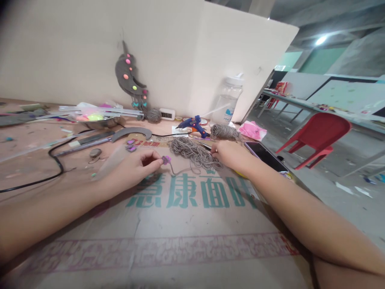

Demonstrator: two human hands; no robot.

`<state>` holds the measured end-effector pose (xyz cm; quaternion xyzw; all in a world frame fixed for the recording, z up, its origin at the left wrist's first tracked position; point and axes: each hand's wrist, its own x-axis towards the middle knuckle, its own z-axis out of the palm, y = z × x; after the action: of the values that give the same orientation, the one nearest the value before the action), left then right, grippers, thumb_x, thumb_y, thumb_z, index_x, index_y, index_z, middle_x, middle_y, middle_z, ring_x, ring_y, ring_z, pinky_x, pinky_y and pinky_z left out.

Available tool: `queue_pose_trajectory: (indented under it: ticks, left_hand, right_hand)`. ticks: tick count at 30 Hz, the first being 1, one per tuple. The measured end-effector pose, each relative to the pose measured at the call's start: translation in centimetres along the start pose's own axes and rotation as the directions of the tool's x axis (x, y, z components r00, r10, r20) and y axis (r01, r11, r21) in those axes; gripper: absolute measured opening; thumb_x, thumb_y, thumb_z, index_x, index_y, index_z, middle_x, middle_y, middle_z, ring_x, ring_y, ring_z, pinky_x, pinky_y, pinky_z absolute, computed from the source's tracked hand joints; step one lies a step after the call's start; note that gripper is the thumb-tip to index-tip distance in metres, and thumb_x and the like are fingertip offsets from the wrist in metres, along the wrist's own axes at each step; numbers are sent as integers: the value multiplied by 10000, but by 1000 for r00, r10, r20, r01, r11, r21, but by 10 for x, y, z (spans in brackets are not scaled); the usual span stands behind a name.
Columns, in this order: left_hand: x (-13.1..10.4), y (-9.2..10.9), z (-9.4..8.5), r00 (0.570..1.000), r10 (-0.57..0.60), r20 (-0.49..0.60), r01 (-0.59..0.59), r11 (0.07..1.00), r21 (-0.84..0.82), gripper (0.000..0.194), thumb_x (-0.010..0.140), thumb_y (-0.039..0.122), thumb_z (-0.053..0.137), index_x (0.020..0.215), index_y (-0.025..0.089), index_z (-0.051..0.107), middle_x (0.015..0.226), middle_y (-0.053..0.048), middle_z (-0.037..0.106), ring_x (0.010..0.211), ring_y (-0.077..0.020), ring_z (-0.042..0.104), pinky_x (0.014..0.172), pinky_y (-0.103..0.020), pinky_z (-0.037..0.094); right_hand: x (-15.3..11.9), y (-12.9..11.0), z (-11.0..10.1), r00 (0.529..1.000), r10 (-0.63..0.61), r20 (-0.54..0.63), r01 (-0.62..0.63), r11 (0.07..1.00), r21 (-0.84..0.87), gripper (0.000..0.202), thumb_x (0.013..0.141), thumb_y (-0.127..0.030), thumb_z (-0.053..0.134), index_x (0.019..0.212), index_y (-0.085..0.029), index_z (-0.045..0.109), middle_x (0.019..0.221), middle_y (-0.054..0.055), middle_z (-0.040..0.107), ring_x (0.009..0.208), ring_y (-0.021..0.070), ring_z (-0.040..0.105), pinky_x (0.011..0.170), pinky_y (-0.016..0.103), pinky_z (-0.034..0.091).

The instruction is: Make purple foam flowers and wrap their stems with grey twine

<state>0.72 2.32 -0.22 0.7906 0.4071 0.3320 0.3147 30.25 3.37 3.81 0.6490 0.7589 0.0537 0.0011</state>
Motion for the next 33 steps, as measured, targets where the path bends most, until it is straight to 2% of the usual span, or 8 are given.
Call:
queue_pose_trajectory:
  ticks: [7, 13, 19, 21, 23, 27, 29, 33]
  left_hand:
    - [-1, 3, 0, 1000, -23, 3, 23, 1000, 0, 211, 874, 297, 530, 714, 182, 605, 685, 21, 617, 626, -130, 533, 575, -244, 382]
    - [-1, 1, 0, 1000, 7, 4, -7, 1000, 13, 222, 886, 307, 522, 721, 181, 601, 706, 10, 625, 658, -137, 549, 605, -251, 395]
    - [-1, -2, 1, 1000, 12, 11, -12, 1000, -11, 212, 889, 313, 527, 753, 181, 622, 741, 4, 640, 687, -141, 559, 632, -262, 407]
    - [-1, -2, 1, 1000, 12, 19, -12, 1000, -15, 207, 883, 311, 530, 756, 181, 628, 742, 0, 643, 682, -142, 559, 624, -263, 406]
    - [-2, -1, 1, 999, 25, 36, -24, 1000, -15, 206, 881, 305, 525, 763, 181, 638, 737, -1, 645, 670, -141, 558, 615, -264, 405]
    - [-3, 1, 1, 998, 41, 45, -42, 999, 14, 187, 870, 292, 527, 763, 183, 636, 707, 9, 634, 642, -139, 543, 598, -264, 392]
    - [-3, 1, 1, 998, 45, 46, -46, 999, 26, 179, 866, 283, 527, 753, 182, 621, 703, 13, 628, 639, -137, 534, 595, -265, 384]
    - [-3, 0, 2, 998, 53, 44, -54, 998, 32, 179, 876, 266, 518, 743, 182, 605, 717, 11, 623, 661, -136, 533, 610, -270, 377]
  right_hand:
    - [-1, -6, 10, 992, -124, 13, 124, 987, -102, 137, 854, -224, 551, 891, -193, 678, 904, 70, 736, 778, 212, 654, 631, 283, 370]
    - [-9, -9, -9, 999, 44, -20, -46, 995, -89, 249, 918, -273, 490, 1115, -159, 591, 890, 105, 724, 719, 232, 644, 620, 297, 383]
    - [-22, -11, -45, 925, 183, -333, -212, 976, -52, 431, 1012, -375, 305, 1309, -166, 538, 853, 156, 708, 735, 301, 643, 621, 347, 382]
    - [-30, -23, -43, 892, 114, -437, -91, 993, 73, 444, 1019, -428, 284, 1194, -197, 622, 850, 143, 707, 761, 288, 648, 645, 358, 409]
    - [-38, -40, -28, 871, -70, -487, 180, 967, 182, 442, 1019, -435, 301, 1094, -202, 669, 936, 135, 722, 830, 271, 665, 683, 357, 454]
    - [-45, -71, 11, 830, -356, -429, 484, 842, 238, 335, 1011, -334, 373, 1112, -215, 670, 993, 104, 741, 906, 251, 680, 778, 369, 504]
    - [-43, -76, 23, 815, -386, -432, 525, 807, 270, 295, 998, -271, 388, 1076, -209, 665, 946, 93, 739, 883, 237, 677, 773, 360, 509]
    - [-37, -70, 29, 843, -274, -462, 464, 805, 369, 285, 997, -213, 380, 1124, -204, 634, 1026, 88, 724, 934, 217, 674, 807, 346, 510]
